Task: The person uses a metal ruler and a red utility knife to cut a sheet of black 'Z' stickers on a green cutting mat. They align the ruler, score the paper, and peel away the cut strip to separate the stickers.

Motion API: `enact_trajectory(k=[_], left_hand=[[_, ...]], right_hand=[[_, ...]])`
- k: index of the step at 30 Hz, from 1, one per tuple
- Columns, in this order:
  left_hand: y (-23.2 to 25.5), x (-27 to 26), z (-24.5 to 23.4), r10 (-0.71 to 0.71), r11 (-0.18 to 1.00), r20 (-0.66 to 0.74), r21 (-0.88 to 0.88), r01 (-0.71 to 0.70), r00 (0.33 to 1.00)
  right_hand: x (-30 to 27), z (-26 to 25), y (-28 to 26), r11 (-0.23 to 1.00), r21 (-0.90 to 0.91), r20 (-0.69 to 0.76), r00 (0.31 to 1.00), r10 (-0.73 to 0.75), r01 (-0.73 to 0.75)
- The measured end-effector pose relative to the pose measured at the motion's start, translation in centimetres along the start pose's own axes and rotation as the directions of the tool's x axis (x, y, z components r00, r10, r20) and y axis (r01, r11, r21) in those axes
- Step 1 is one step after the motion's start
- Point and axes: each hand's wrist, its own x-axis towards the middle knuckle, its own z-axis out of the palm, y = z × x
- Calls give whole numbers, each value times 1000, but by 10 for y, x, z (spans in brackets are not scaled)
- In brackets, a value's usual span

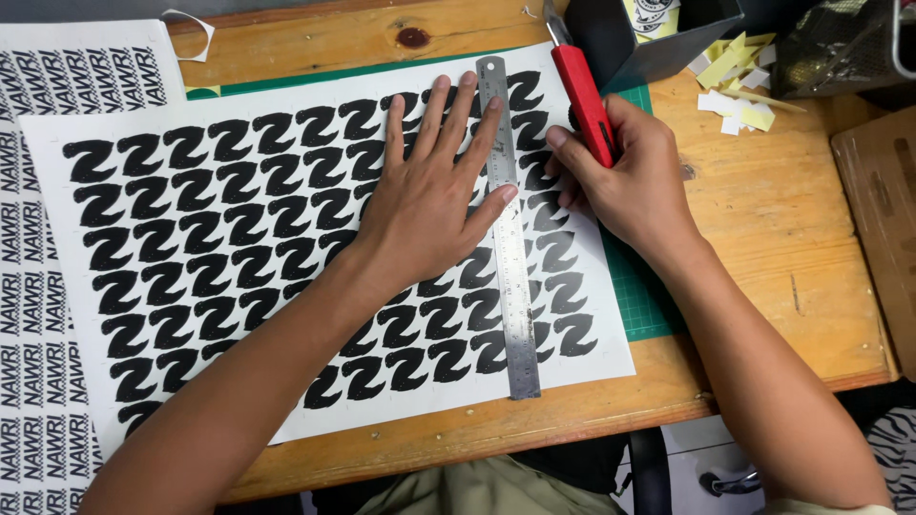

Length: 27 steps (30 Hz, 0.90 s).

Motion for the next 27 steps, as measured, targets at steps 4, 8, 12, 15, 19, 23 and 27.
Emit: enact_trajectory(k=[4, 8, 12, 15, 19, 23, 27], left_hand=[[-2, 3, 3, -6, 1000, -16, -19, 5, 1000], [-4, -1, 1, 5, 998, 26, -58, -4, 1000], [-10, 5, -11, 25, 998, 213, -54, -13, 977], [-9, 1, -3, -9, 1000, 171, 22, 5, 985], [7, -4, -27, -94, 994, 258, 85, 74, 961], [19, -6, -71, -165, 984, 543, 38, 173, 824], [35, -13, -109, -223, 954, 742, 33, 298, 632]], right_hand=[[3, -2, 0, 998, 42, -6, 999, -40, 40], [1, -2, 3, 997, 2, -59, 995, -78, 78], [5, -8, 16, 937, -308, -110, 972, -209, 166], [3, -7, 13, 942, -296, -87, 977, -193, 159], [3, -10, 14, 926, -321, -57, 972, -226, 197], [2, -11, 11, 920, -333, -4, 975, -220, 206], [2, -12, 11, 926, -319, 24, 978, -206, 203]])
